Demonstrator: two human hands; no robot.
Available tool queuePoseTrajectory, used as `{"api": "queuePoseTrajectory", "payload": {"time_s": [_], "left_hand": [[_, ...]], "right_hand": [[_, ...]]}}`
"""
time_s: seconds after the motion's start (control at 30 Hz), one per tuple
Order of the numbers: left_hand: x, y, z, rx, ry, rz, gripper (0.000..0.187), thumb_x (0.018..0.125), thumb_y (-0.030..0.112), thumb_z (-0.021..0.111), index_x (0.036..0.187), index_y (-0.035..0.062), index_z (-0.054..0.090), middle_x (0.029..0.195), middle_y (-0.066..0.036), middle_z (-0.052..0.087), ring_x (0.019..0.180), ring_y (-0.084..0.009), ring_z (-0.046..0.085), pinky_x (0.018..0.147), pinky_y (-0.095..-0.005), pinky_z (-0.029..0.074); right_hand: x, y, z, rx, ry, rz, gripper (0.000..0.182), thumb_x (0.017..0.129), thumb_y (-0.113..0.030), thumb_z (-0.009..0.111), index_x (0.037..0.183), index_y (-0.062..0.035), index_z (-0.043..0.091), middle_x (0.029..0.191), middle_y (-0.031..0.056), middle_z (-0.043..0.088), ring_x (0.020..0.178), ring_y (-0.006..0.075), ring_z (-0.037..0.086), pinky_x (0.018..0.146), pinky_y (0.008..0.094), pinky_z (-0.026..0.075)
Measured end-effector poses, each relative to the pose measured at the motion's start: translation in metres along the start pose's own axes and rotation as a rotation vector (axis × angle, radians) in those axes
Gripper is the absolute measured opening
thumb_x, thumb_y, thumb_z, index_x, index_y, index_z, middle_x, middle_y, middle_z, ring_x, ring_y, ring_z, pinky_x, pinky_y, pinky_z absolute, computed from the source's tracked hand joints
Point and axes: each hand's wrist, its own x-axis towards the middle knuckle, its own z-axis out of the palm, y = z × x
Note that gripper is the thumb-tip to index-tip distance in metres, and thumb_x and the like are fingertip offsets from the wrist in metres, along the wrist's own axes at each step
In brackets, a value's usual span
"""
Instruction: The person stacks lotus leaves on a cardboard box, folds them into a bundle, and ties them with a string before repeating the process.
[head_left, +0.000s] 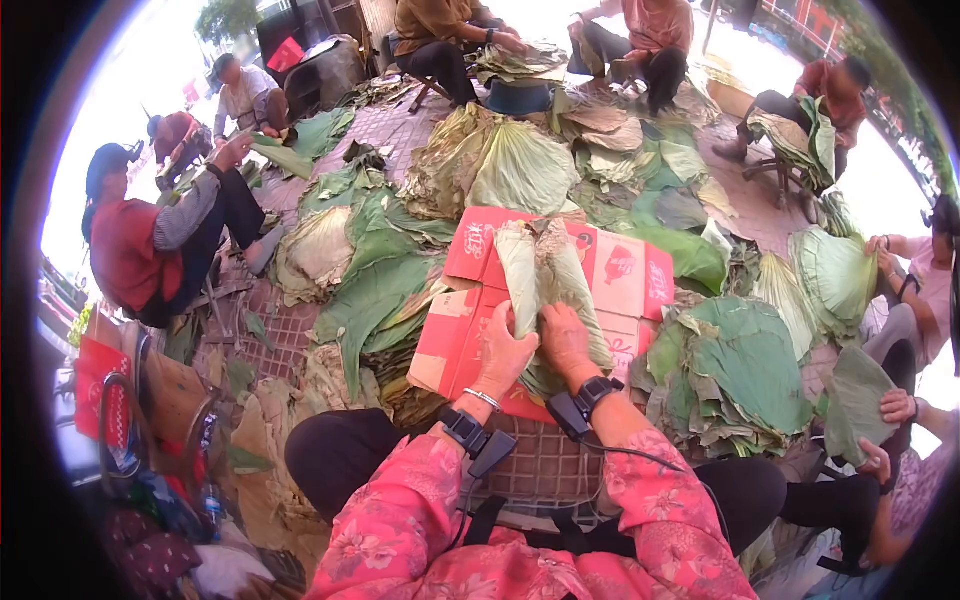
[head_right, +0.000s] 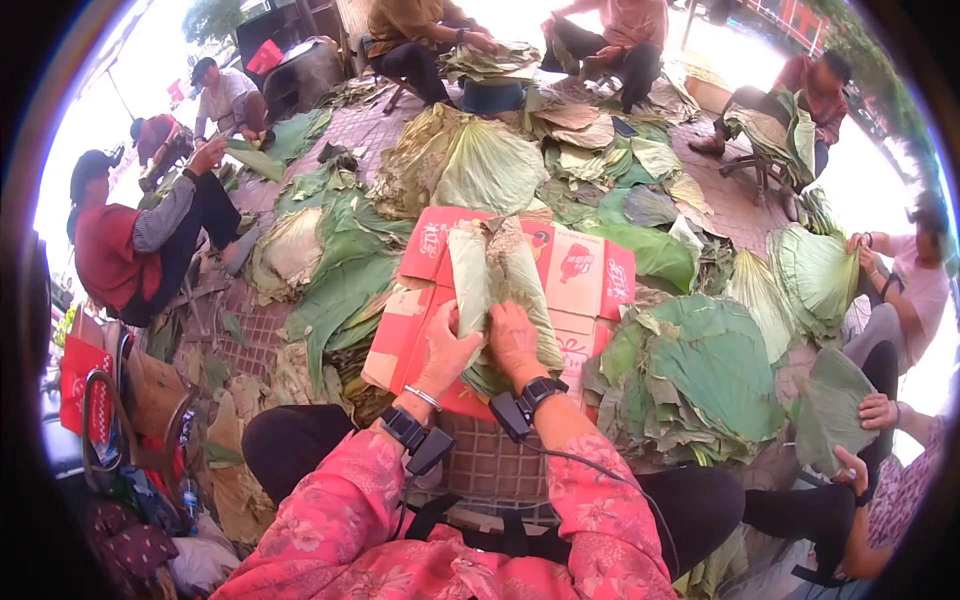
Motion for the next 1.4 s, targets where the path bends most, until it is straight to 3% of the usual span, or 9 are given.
{"api": "queuePoseTrajectory", "payload": {"time_s": [0.07,0.23,0.27,0.37,0.67,0.77,0.9,1.17,1.4], "left_hand": [[-0.005,0.039,0.004,-0.082,-0.046,-0.002,0.054,0.069,0.016,0.067,0.117,-0.0007,0.049,0.070,-0.006,0.057,0.062,-0.0133,0.055,0.058,-0.0291,0.046],[0.011,0.036,0.037,-0.134,-0.218,-0.057,0.058,0.076,0.023,0.061,0.121,-0.0077,0.042,0.067,-0.010,0.056,0.062,-0.0203,0.055,0.061,-0.0334,0.045],[0.012,0.032,0.044,-0.094,-0.236,-0.039,0.058,0.076,0.023,0.060,0.121,-0.0081,0.042,0.067,-0.010,0.056,0.063,-0.0218,0.056,0.062,-0.0340,0.045],[0.014,0.028,0.055,0.087,-0.334,0.026,0.059,0.076,0.022,0.059,0.123,-0.0082,0.039,0.080,-0.016,0.057,0.074,-0.0280,0.058,0.069,-0.0374,0.046],[0.012,0.044,0.062,0.196,-0.496,0.212,0.037,0.076,0.015,0.056,0.110,0.0014,0.051,0.097,-0.017,0.055,0.092,-0.0347,0.052,0.077,-0.0392,0.044],[0.025,0.048,0.058,0.401,-0.159,0.685,0.030,0.078,0.009,0.052,0.108,0.0039,0.055,0.094,-0.011,0.056,0.092,-0.0265,0.051,0.080,-0.0375,0.041],[0.050,0.032,0.066,0.675,-0.272,0.586,0.039,0.087,0.026,0.047,0.123,0.0109,0.049,0.134,-0.010,0.040,0.129,-0.0287,0.028,0.102,-0.0503,0.022],[0.066,-0.009,0.075,0.512,-0.451,0.300,0.052,0.092,0.049,0.028,0.128,0.0161,0.046,0.143,-0.006,0.030,0.136,-0.0250,0.016,0.105,-0.0511,0.012],[0.059,0.001,0.084,0.631,-0.401,0.275,0.048,0.092,0.043,0.031,0.128,0.0142,0.045,0.142,-0.007,0.030,0.135,-0.0268,0.016,0.105,-0.0523,0.012]], "right_hand": [[0.001,0.015,0.005,0.265,-0.012,0.079,0.018,0.075,-0.010,0.053,0.090,-0.0061,0.062,0.089,0.0117,0.062,0.082,0.0286,0.059,0.067,0.0353,0.047],[0.009,0.045,-0.014,1.271,-0.183,0.479,0.029,0.084,-0.013,0.046,0.104,0.0006,0.061,0.098,0.0123,0.064,0.085,0.0197,0.061,0.072,0.0286,0.047],[0.013,0.061,-0.013,1.116,-0.159,0.348,0.035,0.089,-0.021,0.042,0.111,0.0017,0.057,0.101,0.0100,0.063,0.087,0.0202,0.060,0.075,0.0284,0.046],[0.016,0.054,-0.036,1.972,-0.337,0.658,0.041,0.092,-0.028,0.040,0.118,0.0008,0.051,0.104,0.0096,0.061,0.089,0.0196,0.059,0.078,0.0279,0.046],[0.006,0.085,-0.004,1.630,-0.176,0.576,0.017,0.082,-0.011,0.055,0.095,-0.0018,0.060,0.083,0.0045,0.063,0.071,0.0133,0.059,0.064,0.0256,0.047],[0.009,0.095,0.014,1.600,-0.114,0.582,0.017,0.081,-0.012,0.056,0.093,-0.0001,0.062,0.080,0.0046,0.062,0.067,0.0134,0.058,0.061,0.0253,0.046],[0.012,0.095,0.012,1.511,-0.185,0.646,0.020,0.081,-0.014,0.058,0.093,0.0020,0.063,0.078,0.0048,0.062,0.066,0.0135,0.058,0.060,0.0255,0.046],[0.021,0.073,-0.015,1.427,-0.119,0.772,0.021,0.080,-0.018,0.061,0.086,0.0021,0.064,0.076,0.0070,0.063,0.064,0.0147,0.058,0.056,0.0297,0.046],[0.034,0.069,-0.081,0.418,0.136,0.255,0.042,0.085,-0.029,0.052,0.107,0.0054,0.056,0.093,0.0173,0.062,0.087,0.0340,0.059,0.078,0.0387,0.047]]}}
